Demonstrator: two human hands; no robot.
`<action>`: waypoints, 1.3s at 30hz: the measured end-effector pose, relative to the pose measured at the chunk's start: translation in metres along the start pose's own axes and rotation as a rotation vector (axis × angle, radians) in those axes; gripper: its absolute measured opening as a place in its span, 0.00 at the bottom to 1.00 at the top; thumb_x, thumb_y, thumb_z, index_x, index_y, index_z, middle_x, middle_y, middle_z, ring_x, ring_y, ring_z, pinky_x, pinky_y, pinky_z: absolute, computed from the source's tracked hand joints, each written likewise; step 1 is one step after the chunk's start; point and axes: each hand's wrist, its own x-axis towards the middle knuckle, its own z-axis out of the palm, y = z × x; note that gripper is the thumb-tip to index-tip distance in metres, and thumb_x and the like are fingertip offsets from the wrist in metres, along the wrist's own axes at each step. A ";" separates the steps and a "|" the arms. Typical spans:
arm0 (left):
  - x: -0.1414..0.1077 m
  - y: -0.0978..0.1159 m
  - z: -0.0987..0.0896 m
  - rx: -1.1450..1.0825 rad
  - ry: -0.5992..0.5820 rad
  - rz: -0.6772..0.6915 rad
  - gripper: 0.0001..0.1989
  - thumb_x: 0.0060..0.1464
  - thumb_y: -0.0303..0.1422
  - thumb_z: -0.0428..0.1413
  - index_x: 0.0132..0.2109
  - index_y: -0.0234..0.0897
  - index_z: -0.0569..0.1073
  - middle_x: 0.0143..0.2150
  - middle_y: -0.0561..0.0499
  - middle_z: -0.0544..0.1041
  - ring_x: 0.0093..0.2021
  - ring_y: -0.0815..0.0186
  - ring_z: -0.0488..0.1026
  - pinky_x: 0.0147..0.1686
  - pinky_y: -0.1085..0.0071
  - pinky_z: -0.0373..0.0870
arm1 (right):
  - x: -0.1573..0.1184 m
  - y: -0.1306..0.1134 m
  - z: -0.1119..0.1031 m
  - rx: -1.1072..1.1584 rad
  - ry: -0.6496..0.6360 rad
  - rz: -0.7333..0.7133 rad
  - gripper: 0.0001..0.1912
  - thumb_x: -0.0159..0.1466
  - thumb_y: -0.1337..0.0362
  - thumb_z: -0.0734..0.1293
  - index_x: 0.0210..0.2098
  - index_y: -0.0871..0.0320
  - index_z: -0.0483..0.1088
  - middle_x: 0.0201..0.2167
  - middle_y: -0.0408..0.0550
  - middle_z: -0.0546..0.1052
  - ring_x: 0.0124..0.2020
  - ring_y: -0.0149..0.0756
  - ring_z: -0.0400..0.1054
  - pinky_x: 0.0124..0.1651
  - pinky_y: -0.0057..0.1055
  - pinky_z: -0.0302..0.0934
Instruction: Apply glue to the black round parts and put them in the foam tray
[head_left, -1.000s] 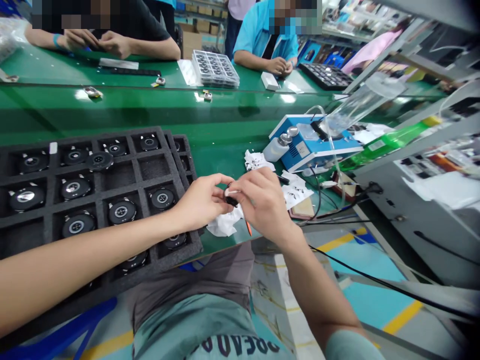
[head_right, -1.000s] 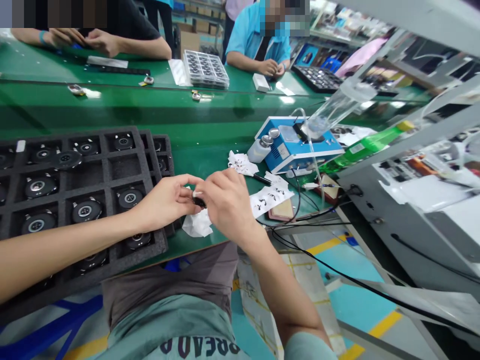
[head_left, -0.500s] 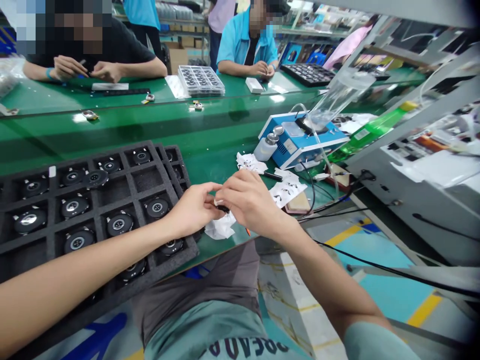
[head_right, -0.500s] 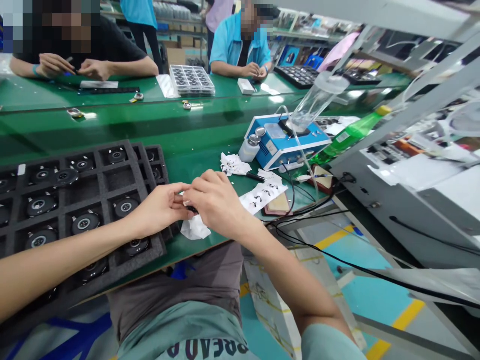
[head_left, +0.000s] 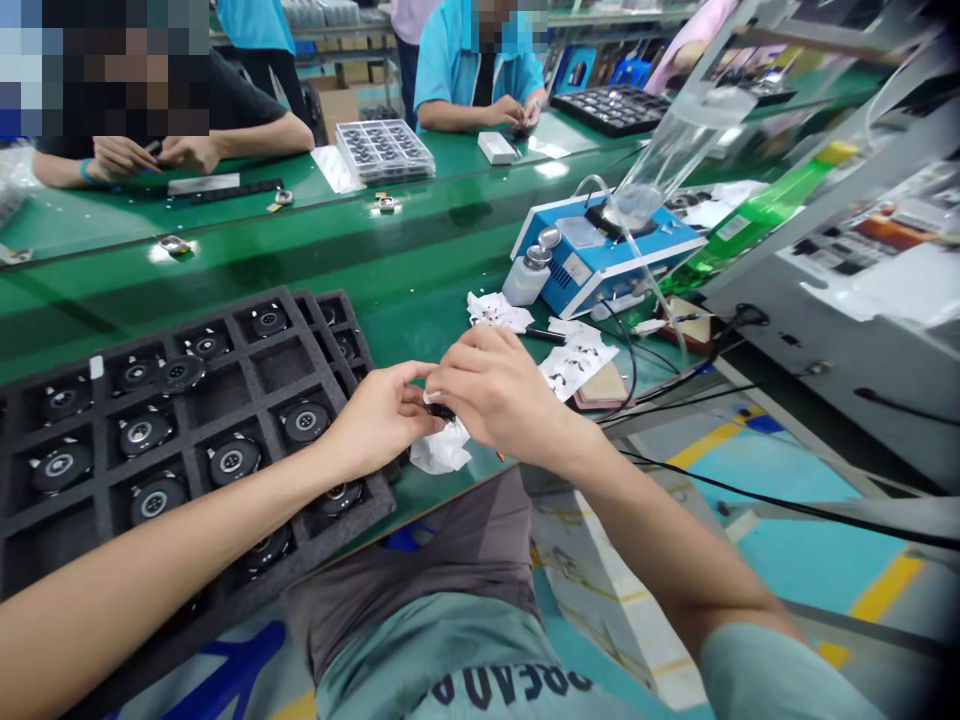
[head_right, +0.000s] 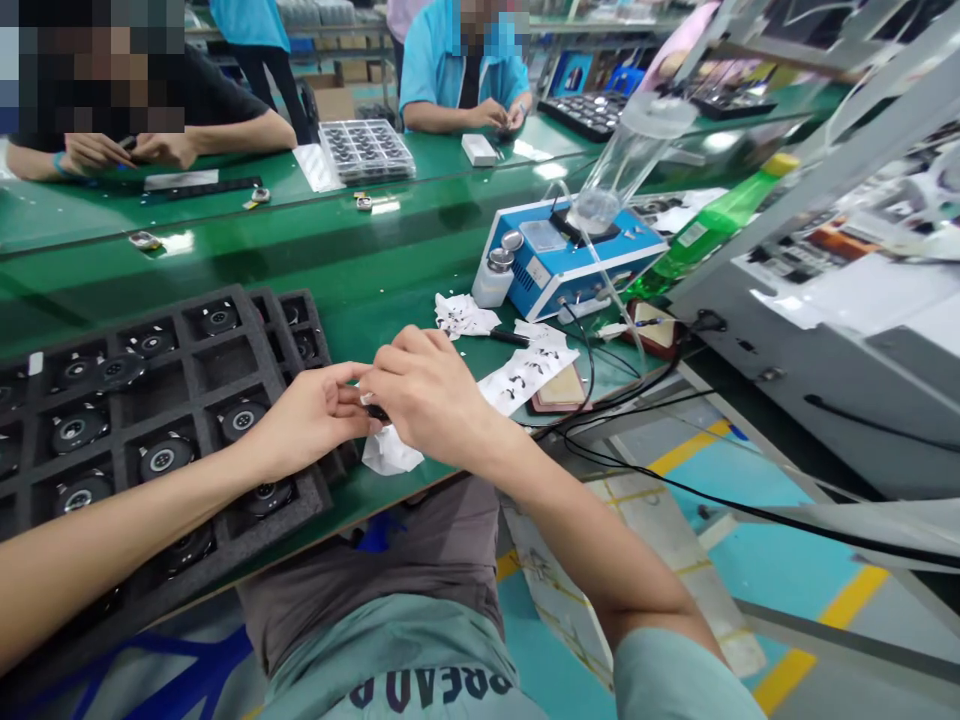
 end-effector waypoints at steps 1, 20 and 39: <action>0.000 0.000 0.000 0.003 0.008 0.002 0.23 0.41 0.21 0.65 0.47 0.33 0.74 0.32 0.53 0.81 0.33 0.65 0.79 0.38 0.70 0.75 | 0.001 -0.001 0.000 -0.002 0.009 0.010 0.11 0.71 0.66 0.64 0.38 0.57 0.79 0.35 0.49 0.79 0.42 0.43 0.63 0.45 0.42 0.52; -0.003 0.005 0.002 -0.075 0.138 0.006 0.31 0.41 0.23 0.70 0.53 0.33 0.72 0.37 0.48 0.85 0.34 0.67 0.83 0.38 0.72 0.79 | -0.038 0.011 -0.002 0.059 0.207 0.217 0.07 0.70 0.63 0.67 0.35 0.54 0.76 0.32 0.46 0.80 0.38 0.41 0.67 0.41 0.41 0.55; -0.006 0.007 0.004 -0.135 0.177 0.039 0.30 0.42 0.25 0.71 0.53 0.34 0.70 0.36 0.50 0.84 0.32 0.69 0.81 0.34 0.75 0.77 | -0.035 0.001 0.005 0.162 0.233 0.312 0.06 0.69 0.64 0.68 0.34 0.56 0.73 0.32 0.46 0.79 0.37 0.40 0.68 0.41 0.40 0.56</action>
